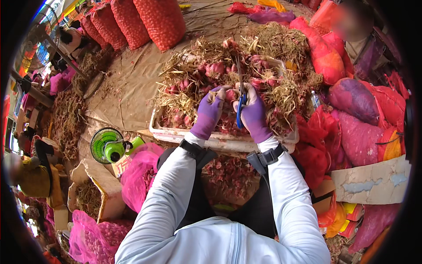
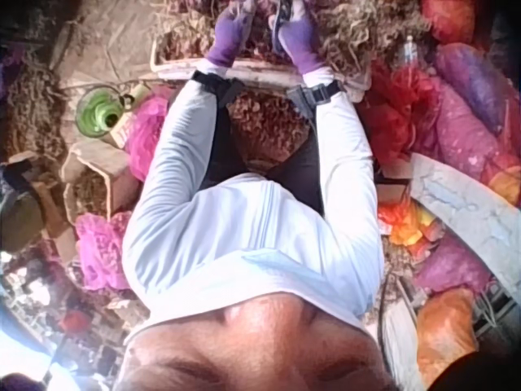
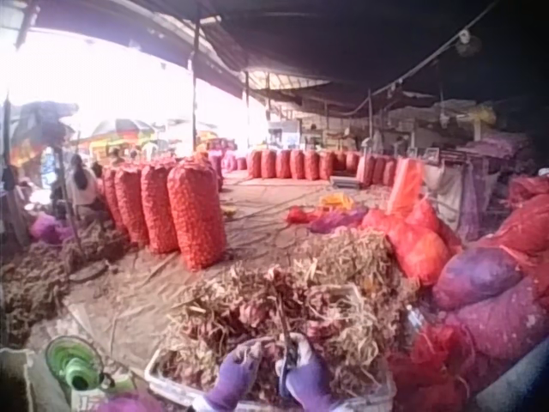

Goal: Trim the roots and dried tops from red onions using scissors.

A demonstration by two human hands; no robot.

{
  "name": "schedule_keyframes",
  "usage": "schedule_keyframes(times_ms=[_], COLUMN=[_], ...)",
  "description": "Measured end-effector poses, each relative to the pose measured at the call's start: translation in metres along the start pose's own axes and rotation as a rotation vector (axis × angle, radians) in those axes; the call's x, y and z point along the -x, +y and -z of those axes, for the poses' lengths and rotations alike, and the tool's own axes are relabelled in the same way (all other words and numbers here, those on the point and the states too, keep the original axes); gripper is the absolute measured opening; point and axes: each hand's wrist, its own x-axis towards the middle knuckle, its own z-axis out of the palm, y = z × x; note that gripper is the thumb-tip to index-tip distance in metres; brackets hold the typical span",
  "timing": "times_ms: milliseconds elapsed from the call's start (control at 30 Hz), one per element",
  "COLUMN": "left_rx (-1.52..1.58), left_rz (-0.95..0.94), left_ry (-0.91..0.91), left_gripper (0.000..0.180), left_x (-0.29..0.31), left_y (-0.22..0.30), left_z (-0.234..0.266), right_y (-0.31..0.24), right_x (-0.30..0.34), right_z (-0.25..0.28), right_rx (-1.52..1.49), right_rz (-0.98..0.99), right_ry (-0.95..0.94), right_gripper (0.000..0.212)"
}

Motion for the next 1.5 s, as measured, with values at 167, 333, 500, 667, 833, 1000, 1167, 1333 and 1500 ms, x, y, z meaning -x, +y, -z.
schedule_keyframes(times_ms=[167,333,500,667,833,1000,1167,1333,1500], left_rx=[-0.070,0.015,-0.268,-0.725,-0.629,-0.648,-0.288,-0.438,-0.809], left_rz=[-0.177,-0.167,-0.362,-0.404,-0.649,-0.520,-0.251,-0.253,-0.488], left_ry=[-0.176,-0.196,-0.155,-0.023,-0.131,-0.122,-0.196,-0.190,-0.009], left_gripper=[0.030,0.034,0.030,0.033,0.038,0.044,0.050,0.042,0.039], left_x=[-0.004,0.001,-0.010,-0.001,0.002,0.003,0.004,0.000,0.000], left_y=[-0.007,-0.004,-0.025,-0.007,0.006,0.004,0.003,-0.006,0.000], left_z=[0.011,0.003,0.016,0.003,0.000,0.004,0.003,0.008,0.000], right_y=[-0.013,-0.009,-0.012,-0.021,-0.012,-0.010,-0.027,-0.025,-0.032], right_x=[0.002,0.003,0.003,0.006,0.002,-0.002,0.000,-0.002,0.010], right_z=[0.002,0.005,0.000,0.006,0.009,0.016,0.022,0.022,0.012], right_rx=[-0.219,-0.254,-0.080,0.200,0.085,-0.177,-0.084,0.303,0.300], right_rz=[-0.067,-0.050,0.205,0.293,0.083,-0.080,0.003,0.506,0.477], right_ry=[0.014,0.039,0.097,0.088,0.076,-0.224,-0.089,-0.039,0.084], right_gripper=[0.041,0.042,0.042,0.041,0.041,0.041,0.036,0.044,0.040])
